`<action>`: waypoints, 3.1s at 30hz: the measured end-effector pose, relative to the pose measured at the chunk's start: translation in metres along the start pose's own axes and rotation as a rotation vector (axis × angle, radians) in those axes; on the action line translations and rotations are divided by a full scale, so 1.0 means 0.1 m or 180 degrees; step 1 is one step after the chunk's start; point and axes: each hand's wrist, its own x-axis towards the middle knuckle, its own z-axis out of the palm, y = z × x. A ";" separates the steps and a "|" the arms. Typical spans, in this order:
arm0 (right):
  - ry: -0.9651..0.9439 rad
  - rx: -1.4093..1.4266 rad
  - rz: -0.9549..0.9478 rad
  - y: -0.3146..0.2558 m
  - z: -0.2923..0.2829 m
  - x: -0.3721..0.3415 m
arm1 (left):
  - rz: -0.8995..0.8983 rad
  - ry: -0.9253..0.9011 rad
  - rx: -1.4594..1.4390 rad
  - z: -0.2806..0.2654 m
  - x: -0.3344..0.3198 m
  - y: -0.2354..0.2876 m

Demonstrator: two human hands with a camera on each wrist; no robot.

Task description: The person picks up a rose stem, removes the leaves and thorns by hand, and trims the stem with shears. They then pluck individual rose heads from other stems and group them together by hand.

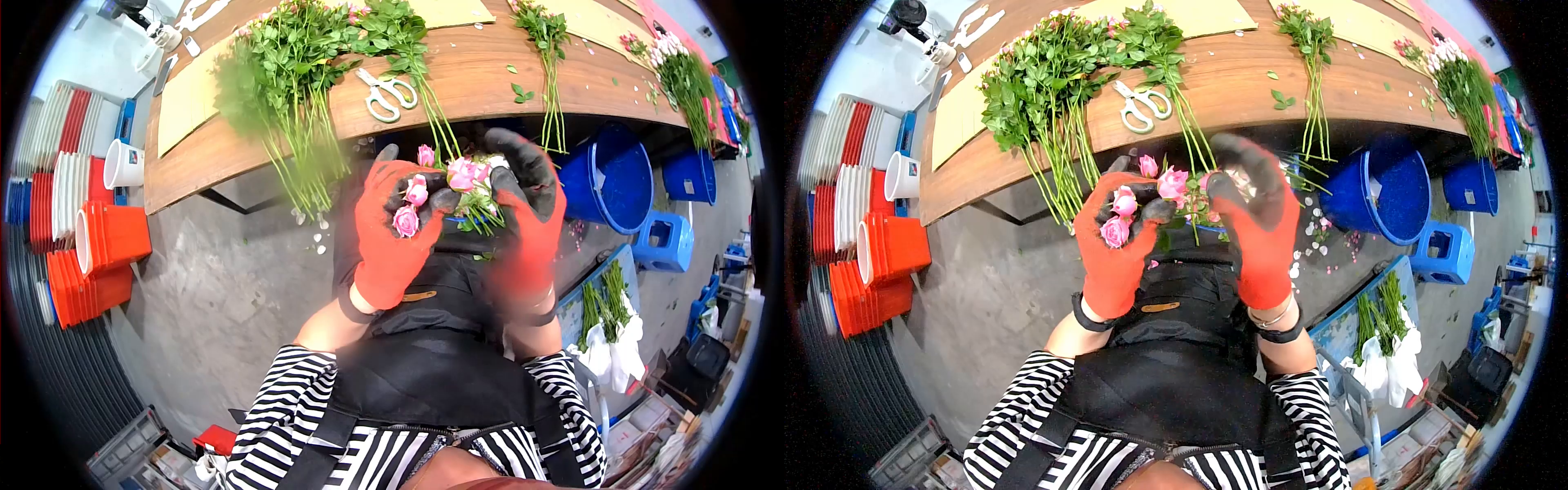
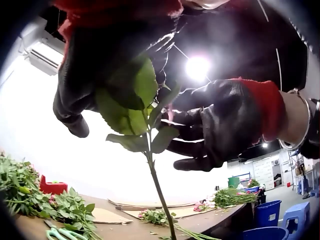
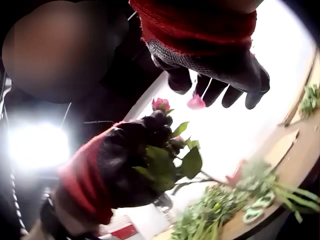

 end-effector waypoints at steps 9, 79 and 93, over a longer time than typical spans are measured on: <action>-0.2018 -0.2475 -0.1521 -0.32 -0.44 0.33 | 0.0942 -0.0503 0.1099 -0.02 0.02 0.09; -0.0521 -0.0793 -0.1104 0.09 -0.19 -0.06 | -0.0390 0.0039 -0.0690 0.00 -0.09 -0.03; -0.0469 0.0683 0.0192 0.14 -0.07 -0.11 | -0.0814 -0.0542 -0.1522 0.01 -0.09 0.05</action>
